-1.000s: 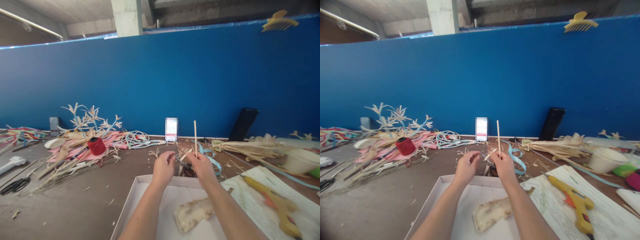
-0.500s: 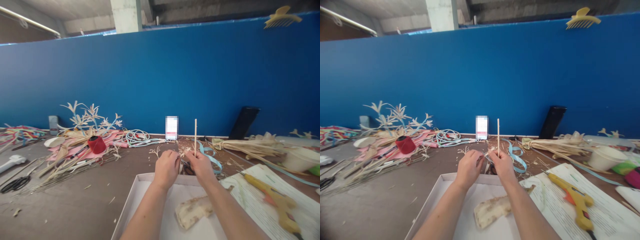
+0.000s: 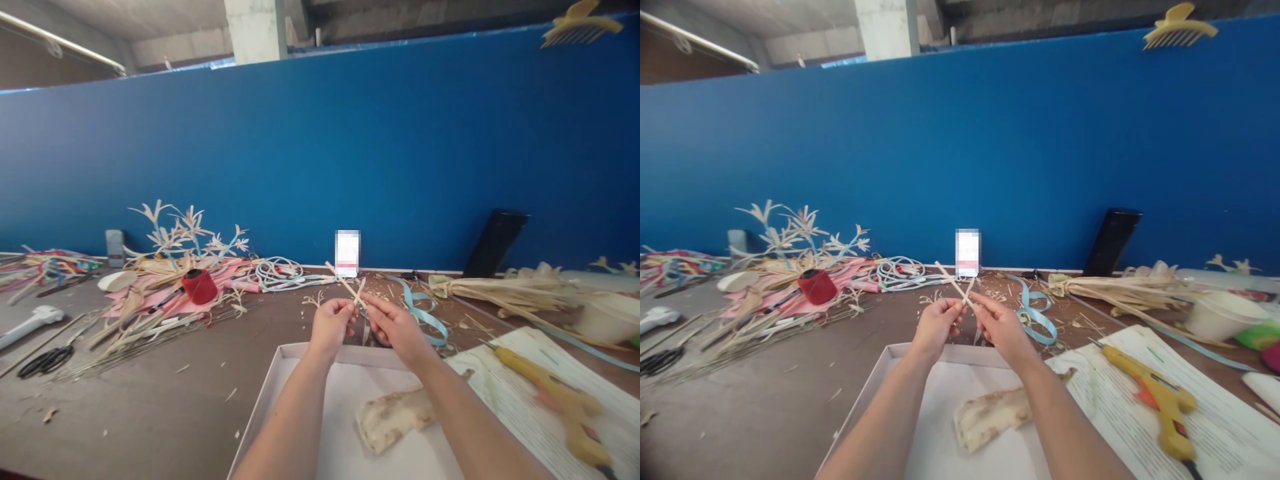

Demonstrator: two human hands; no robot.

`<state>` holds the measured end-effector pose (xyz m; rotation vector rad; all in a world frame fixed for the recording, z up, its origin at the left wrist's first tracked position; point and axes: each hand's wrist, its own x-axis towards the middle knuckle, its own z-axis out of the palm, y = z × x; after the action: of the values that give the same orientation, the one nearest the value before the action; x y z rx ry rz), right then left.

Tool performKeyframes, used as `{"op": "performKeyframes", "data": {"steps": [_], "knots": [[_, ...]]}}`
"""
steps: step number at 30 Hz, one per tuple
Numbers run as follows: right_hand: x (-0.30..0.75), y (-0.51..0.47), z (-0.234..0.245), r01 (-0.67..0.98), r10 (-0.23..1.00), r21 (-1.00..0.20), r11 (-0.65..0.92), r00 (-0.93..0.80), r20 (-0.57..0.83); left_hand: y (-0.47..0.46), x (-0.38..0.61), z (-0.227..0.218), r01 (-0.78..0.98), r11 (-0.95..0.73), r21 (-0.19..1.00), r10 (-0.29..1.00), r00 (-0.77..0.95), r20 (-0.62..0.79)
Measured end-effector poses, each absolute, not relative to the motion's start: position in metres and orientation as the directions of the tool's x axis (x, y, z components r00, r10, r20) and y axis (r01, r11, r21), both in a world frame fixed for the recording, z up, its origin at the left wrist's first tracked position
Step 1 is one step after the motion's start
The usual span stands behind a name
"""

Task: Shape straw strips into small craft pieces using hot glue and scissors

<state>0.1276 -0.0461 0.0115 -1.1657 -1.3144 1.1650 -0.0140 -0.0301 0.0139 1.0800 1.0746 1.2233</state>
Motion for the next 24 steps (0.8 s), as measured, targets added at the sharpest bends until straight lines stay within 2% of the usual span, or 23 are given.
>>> {"op": "performKeyframes", "data": {"steps": [3, 8, 14, 16, 19, 22, 24], "knots": [[0.127, -0.046, 0.008, 0.079, 0.991, -0.994, 0.077, -0.115, 0.067, -0.028, -0.014, 0.009, -0.121, 0.021, 0.992, 0.997, 0.075, -0.012], [0.128, -0.04, 0.001, 0.177, 0.988, -0.975, 0.131, -0.101, 0.115, -0.026, -0.014, 0.006, -0.056, 0.058, 0.997, 0.995, 0.079, -0.054], [0.132, -0.036, -0.001, 0.359, 0.968, -0.901, 0.242, -0.031, 0.248, -0.031, -0.017, 0.013, -0.14, 0.151, 0.979, 0.98, 0.149, -0.13], [0.132, -0.036, -0.001, 0.368, 0.96, -0.889, 0.271, -0.041, 0.276, -0.031, -0.017, 0.013, -0.124, 0.168, 0.978, 0.977, 0.153, -0.149], [0.129, -0.038, -0.002, 0.333, 0.973, -0.914, 0.231, -0.059, 0.225, -0.028, -0.018, 0.01, -0.067, 0.164, 0.984, 0.98, 0.126, -0.154], [0.125, -0.041, -0.002, 0.263, 0.977, -0.944, 0.198, -0.132, 0.168, -0.027, -0.018, 0.007, 0.0, 0.113, 0.994, 0.987, 0.112, -0.112], [0.124, -0.043, -0.001, 0.288, 0.969, -0.932, 0.218, -0.175, 0.173, -0.026, -0.018, 0.005, 0.053, 0.073, 0.996, 0.992, 0.1, -0.078]]}}
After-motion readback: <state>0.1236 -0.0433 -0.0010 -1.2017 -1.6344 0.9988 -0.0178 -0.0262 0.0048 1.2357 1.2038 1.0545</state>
